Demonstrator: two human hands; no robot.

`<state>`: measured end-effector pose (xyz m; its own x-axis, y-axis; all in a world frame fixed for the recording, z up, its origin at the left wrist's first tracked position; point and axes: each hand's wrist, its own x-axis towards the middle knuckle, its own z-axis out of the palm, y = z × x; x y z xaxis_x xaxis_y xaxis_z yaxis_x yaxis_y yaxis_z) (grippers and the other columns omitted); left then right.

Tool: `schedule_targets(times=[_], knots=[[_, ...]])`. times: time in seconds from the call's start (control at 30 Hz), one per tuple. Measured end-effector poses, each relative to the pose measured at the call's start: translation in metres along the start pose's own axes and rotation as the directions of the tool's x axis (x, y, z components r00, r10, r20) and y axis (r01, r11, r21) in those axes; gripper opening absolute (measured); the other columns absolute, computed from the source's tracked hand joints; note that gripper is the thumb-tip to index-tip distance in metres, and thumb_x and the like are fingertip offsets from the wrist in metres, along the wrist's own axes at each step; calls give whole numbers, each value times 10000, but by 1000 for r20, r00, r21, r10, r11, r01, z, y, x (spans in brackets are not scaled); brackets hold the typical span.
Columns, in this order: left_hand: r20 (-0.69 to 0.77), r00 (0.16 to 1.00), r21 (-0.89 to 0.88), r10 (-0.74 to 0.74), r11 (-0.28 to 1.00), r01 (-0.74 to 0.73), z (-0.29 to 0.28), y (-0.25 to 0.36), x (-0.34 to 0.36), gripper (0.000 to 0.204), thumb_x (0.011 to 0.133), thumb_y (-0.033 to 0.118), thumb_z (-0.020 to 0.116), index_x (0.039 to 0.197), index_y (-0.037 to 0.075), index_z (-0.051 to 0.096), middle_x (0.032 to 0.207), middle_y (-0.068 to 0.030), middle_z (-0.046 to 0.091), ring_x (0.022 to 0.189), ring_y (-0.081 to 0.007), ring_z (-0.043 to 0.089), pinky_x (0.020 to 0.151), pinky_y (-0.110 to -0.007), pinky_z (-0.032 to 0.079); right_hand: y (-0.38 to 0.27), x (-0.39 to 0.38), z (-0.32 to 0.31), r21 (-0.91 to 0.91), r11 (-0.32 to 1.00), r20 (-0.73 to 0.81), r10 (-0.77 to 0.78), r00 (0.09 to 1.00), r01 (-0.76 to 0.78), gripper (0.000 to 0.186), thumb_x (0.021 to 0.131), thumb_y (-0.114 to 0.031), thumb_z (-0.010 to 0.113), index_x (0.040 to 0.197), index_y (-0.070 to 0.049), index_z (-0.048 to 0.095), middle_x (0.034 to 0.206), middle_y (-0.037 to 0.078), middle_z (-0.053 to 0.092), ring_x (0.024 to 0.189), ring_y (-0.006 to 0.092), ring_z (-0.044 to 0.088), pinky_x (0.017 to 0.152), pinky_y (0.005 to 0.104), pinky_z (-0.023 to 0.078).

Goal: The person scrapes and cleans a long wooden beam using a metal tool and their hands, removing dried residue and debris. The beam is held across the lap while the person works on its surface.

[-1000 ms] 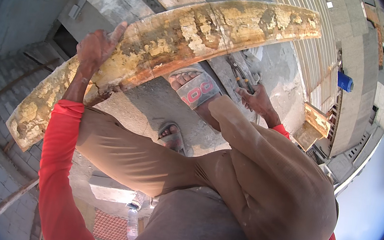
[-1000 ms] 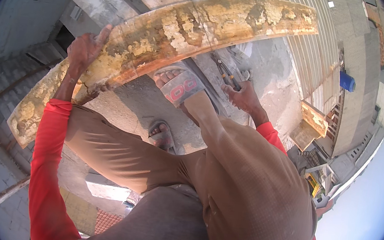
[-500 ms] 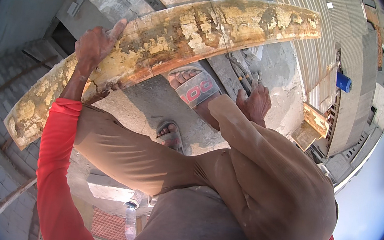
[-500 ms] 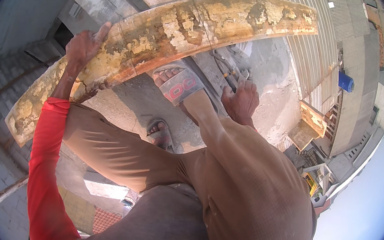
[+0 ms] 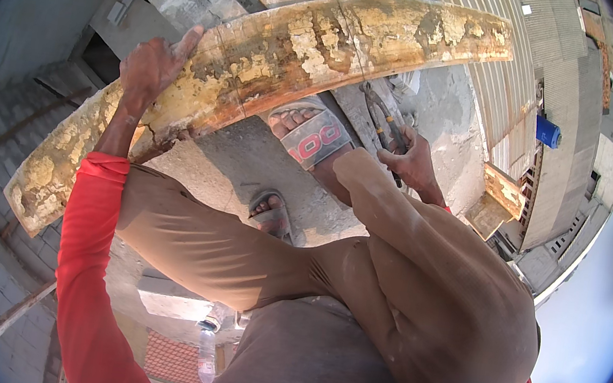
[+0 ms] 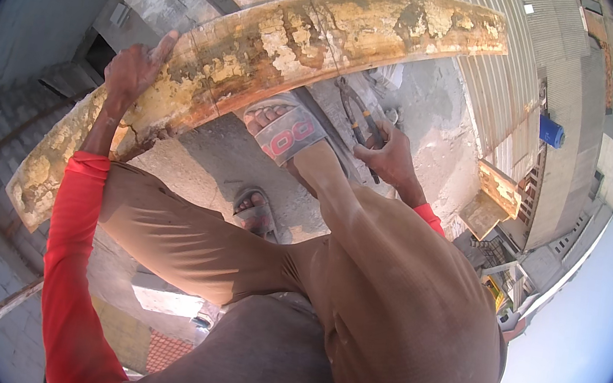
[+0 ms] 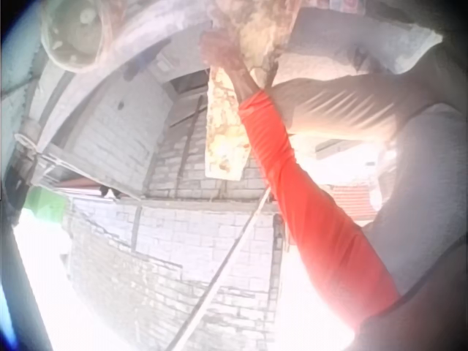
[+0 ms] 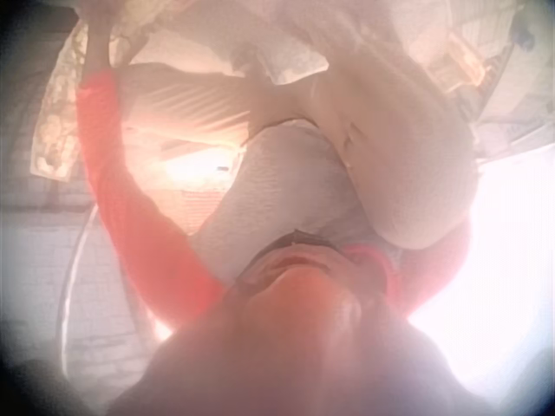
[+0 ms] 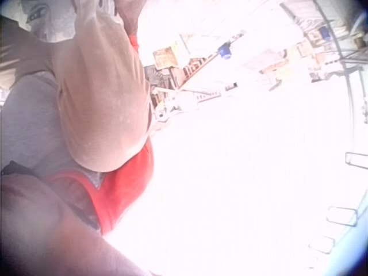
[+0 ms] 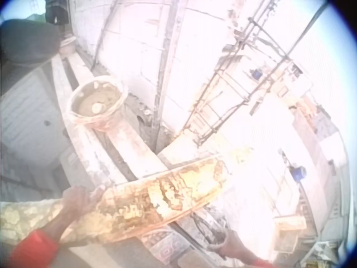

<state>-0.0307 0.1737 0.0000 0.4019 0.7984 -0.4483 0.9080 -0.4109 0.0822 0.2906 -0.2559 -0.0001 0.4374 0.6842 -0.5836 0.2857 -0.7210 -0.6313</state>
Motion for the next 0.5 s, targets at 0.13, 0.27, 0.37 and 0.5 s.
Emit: schedule_targets(times=[0.13,0.27,0.37,0.5], knots=[[34,999,1,-24,1000,24,2,-2,2,1095,937,970,349,1118,-6,813,1033,-335,774,1100,-505,742,1003,-564,539,-2,-6,18,-701,710,-396,-462,794,63,433,851,-327,803,1096,22,721,753,142,714,660,381,698,729,500,591],[31,1000,4,-6,1000,6,1,-2,2,1091,939,968,346,1133,1,813,1049,-334,775,1110,-501,741,1012,-557,537,-3,-3,21,-506,856,-225,-11,974,-107,397,898,-354,760,1069,5,766,721,163,722,733,415,724,769,552,575],[6,1000,-6,-10,1000,10,1,0,0,1093,940,967,340,1128,1,814,1051,-335,774,1111,-497,741,1015,-556,535,-1,1,10,511,669,458,319,830,-540,353,971,-335,744,1029,13,737,653,146,695,562,280,700,554,395,584],[27,1000,-1,-9,1000,9,-1,2,-2,1101,940,972,326,1110,0,816,1039,-332,775,1097,-497,743,1005,-562,537,1,-5,6,678,452,590,137,796,-580,267,934,-236,818,1018,-13,696,641,52,655,483,151,632,451,274,512]])
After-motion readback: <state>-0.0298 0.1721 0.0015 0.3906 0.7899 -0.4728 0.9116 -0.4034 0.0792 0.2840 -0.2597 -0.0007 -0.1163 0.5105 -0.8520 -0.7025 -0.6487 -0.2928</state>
